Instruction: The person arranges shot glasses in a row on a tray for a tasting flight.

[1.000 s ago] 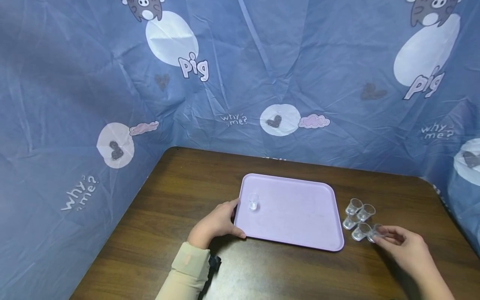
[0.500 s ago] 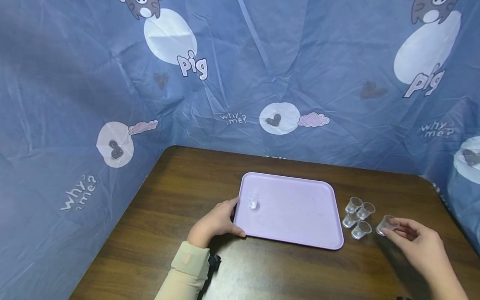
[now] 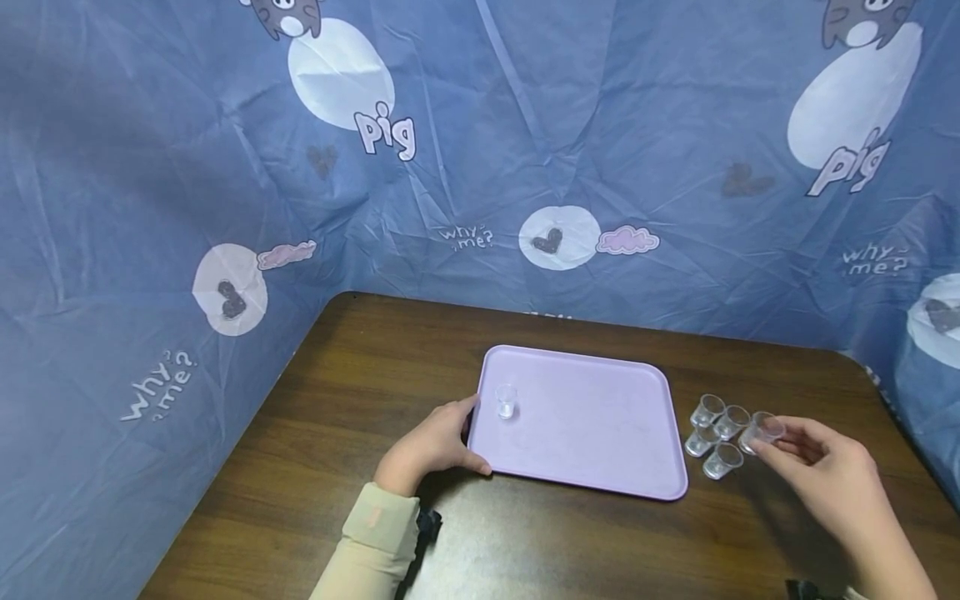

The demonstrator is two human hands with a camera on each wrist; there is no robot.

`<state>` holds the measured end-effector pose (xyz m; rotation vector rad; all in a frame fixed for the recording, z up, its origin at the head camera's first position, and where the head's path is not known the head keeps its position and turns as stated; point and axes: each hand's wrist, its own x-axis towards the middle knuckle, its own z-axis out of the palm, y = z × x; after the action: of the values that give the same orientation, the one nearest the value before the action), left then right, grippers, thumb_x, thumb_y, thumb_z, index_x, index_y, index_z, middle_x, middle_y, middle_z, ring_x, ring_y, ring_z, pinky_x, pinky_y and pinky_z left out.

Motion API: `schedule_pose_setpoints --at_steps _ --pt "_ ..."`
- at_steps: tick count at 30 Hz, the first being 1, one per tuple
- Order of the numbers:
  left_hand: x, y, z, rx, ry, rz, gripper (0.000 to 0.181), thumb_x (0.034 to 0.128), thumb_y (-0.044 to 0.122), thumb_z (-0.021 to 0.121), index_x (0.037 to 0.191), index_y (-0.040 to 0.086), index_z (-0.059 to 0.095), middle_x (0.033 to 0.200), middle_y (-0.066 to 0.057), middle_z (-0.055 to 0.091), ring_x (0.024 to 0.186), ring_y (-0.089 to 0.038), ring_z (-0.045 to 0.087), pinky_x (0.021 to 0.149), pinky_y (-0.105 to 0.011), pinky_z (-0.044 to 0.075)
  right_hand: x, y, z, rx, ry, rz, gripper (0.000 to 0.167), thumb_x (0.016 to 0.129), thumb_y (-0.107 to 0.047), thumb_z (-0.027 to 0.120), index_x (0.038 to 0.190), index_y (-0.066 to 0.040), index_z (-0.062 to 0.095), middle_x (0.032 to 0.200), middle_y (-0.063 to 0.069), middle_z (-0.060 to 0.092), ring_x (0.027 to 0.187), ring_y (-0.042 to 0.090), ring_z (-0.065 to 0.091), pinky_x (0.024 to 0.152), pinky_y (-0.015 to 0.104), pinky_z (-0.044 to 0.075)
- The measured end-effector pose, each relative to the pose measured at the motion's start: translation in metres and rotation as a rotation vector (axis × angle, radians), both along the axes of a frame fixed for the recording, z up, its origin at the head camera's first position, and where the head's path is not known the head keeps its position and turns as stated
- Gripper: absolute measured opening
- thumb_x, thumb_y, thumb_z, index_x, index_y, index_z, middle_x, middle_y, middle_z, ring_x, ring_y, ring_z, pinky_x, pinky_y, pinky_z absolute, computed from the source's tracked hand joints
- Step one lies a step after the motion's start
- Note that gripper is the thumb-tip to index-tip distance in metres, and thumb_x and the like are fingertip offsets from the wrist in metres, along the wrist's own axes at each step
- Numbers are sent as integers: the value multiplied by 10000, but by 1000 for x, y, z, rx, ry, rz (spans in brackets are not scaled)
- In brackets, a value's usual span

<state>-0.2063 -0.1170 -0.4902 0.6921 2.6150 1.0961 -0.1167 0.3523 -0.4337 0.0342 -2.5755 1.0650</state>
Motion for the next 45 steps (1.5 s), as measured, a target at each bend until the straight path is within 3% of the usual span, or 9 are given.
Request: schedule_pose_setpoints --at_steps 6,9,26,45 --pt "1 1 2 4 -8 -2 1005 610 176 1000 1426 -83 474 1161 -181 650 1045 -298 603 936 -468 478 -8 -16 6 7 -23 35 315 855 -68 830 1115 58 707 957 148 731 785 -55 643 637 134 514" --pt "1 1 2 6 -18 2 1012 612 168 999 1433 -88 466 1170 -189 647 1050 -299 601 940 -468 474 -12 -26 7 22 -28 52 313 855 -62 828 1114 61 703 965 186 723 785 -43 639 634 137 515" --pt "2 1 4 -12 -15 9 1028 617 187 999 1443 -92 456 1181 -196 644 1051 -295 601 938 -460 478 -32 -79 10 -48 -81 162 338 828 -87 858 1105 41 712 950 129 731 792 91 690 659 179 539" --pt "1 1 2 -14 -2 10 1028 605 181 1002 1436 -91 463 1159 -189 649 1045 -291 600 939 -467 475 -52 -122 -4 -92 -130 245 294 824 -48 850 1077 28 721 941 105 729 824 162 701 704 219 553"
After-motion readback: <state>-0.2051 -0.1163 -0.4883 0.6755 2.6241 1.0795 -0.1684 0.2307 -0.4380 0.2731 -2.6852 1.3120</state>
